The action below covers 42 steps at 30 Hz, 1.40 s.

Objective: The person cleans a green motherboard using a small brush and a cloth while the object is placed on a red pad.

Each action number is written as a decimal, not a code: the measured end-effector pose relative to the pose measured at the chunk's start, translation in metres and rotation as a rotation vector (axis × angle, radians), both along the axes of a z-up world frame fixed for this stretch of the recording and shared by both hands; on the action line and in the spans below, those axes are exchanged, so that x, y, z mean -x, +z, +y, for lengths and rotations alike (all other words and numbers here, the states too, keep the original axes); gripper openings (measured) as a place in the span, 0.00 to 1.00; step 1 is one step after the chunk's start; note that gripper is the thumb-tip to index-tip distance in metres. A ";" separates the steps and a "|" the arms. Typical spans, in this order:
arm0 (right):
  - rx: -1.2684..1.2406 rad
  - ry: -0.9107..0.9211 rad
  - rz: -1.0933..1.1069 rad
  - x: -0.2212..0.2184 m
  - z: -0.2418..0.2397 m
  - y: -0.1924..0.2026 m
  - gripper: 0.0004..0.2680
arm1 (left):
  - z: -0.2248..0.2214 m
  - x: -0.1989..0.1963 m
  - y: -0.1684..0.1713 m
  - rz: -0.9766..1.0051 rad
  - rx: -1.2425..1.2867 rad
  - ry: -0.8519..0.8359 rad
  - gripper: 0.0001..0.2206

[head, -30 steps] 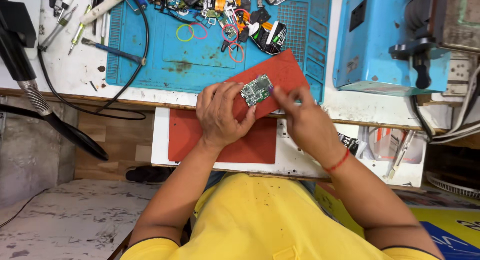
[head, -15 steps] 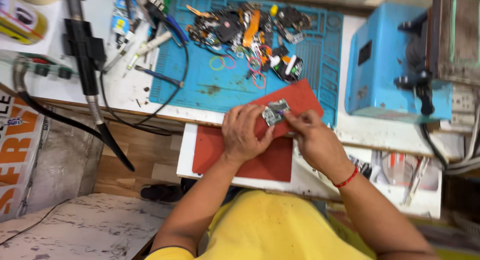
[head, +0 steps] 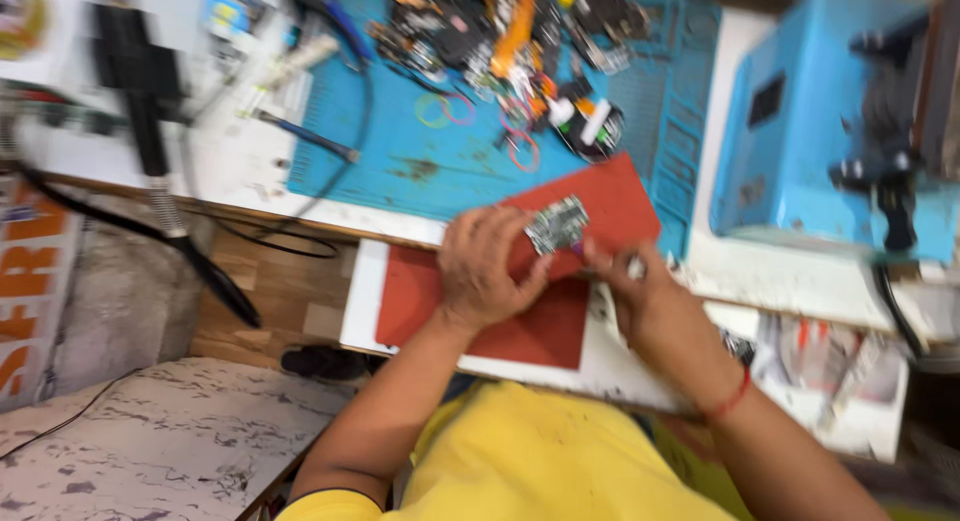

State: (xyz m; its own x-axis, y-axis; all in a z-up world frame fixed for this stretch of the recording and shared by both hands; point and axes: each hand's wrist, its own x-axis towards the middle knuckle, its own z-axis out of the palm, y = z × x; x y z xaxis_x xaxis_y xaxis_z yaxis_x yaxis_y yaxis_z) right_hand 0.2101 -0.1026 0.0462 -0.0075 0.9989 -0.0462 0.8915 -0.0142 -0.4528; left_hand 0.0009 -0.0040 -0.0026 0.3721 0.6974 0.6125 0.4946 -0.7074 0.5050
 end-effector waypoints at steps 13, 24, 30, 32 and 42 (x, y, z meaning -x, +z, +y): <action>0.036 0.098 -0.097 0.014 0.009 0.024 0.23 | 0.004 -0.002 -0.006 -0.012 0.024 -0.016 0.22; -0.169 0.072 0.049 0.008 0.012 0.018 0.16 | 0.004 -0.004 -0.009 0.007 0.042 -0.019 0.23; -0.075 0.002 -0.130 0.007 0.011 0.021 0.21 | 0.001 -0.002 -0.006 0.004 0.029 0.010 0.23; 0.013 0.105 -0.104 0.005 0.010 0.022 0.24 | 0.002 -0.008 -0.004 -0.011 0.022 0.026 0.23; 0.019 0.109 -0.071 0.023 0.016 0.022 0.23 | 0.006 -0.003 -0.003 -0.010 -0.003 0.020 0.24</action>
